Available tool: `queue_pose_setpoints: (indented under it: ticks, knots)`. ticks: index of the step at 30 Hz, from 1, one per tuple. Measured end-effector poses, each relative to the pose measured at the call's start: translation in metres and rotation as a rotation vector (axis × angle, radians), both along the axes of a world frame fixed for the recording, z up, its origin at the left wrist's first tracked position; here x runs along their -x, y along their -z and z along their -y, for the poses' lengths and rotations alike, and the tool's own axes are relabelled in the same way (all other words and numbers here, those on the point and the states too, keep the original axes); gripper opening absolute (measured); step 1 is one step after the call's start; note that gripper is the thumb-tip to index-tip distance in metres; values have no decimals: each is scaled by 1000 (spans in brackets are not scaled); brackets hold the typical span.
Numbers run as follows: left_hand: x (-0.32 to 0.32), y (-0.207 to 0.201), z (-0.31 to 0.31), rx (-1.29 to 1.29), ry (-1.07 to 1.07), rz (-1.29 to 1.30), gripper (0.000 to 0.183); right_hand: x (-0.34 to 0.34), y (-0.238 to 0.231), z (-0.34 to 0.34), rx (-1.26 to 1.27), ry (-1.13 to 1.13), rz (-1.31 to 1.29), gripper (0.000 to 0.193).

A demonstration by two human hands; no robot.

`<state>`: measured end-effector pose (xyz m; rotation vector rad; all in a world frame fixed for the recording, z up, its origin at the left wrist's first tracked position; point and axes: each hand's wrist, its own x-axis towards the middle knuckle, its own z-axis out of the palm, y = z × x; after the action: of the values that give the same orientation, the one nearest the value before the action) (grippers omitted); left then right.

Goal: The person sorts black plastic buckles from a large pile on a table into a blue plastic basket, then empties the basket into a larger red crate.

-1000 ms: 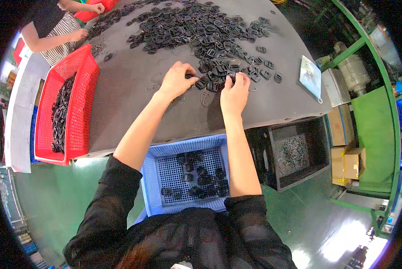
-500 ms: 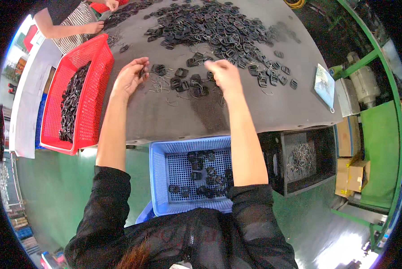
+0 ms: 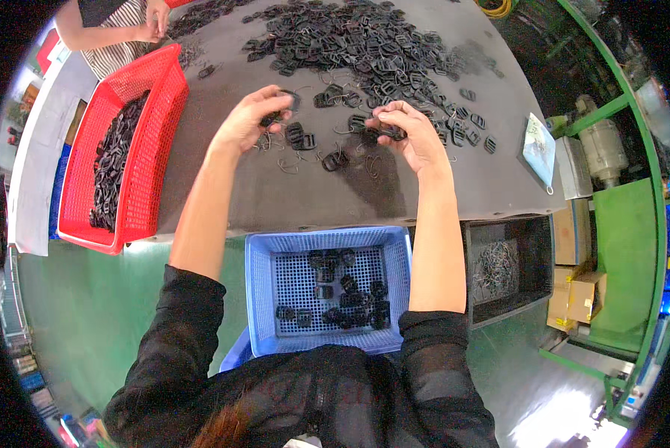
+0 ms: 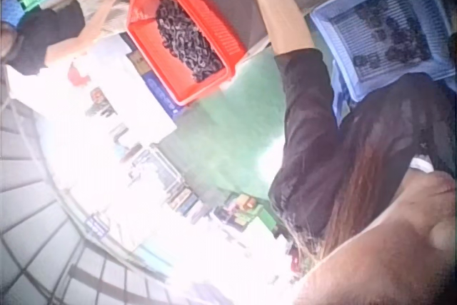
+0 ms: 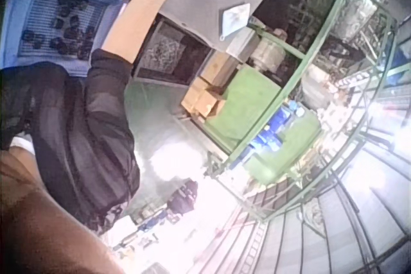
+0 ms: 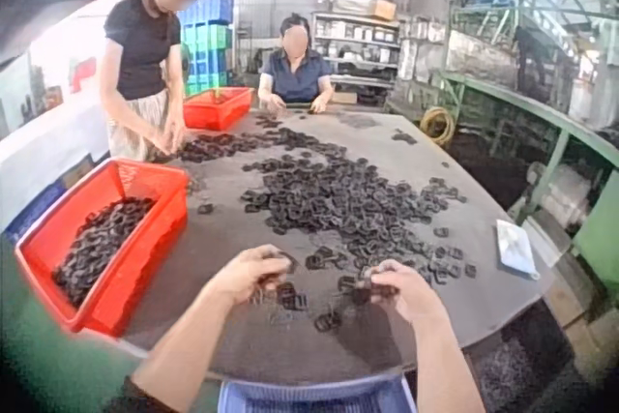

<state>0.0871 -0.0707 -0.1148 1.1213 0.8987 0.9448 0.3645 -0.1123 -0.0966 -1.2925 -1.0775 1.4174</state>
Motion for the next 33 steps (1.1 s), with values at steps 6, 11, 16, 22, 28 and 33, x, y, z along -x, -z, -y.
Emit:
queue_pose_setpoints:
  ticks: [6, 11, 16, 22, 28, 33]
  knots:
    - [6, -7, 12, 18, -89, -351, 24, 81, 7, -8, -271, -360, 818, 35]
    - [-19, 3, 19, -373, -149, -1027, 33, 92, 11, -6, -229, -283, 1175, 35]
    - [-5, -25, 57, -321, 160, -743, 31, 62, -13, 27, -253, -487, 916, 34]
    - [2, -38, 98, -542, 322, -713, 25, 42, -51, 54, -359, -999, 705, 32]
    - [19, 5, -10, -433, -462, -1191, 36, 128, 20, -55, -575, -178, 985, 31]
    - [30, 16, -28, -298, -288, -1008, 34, 148, 26, -76, -356, -394, 1074, 43]
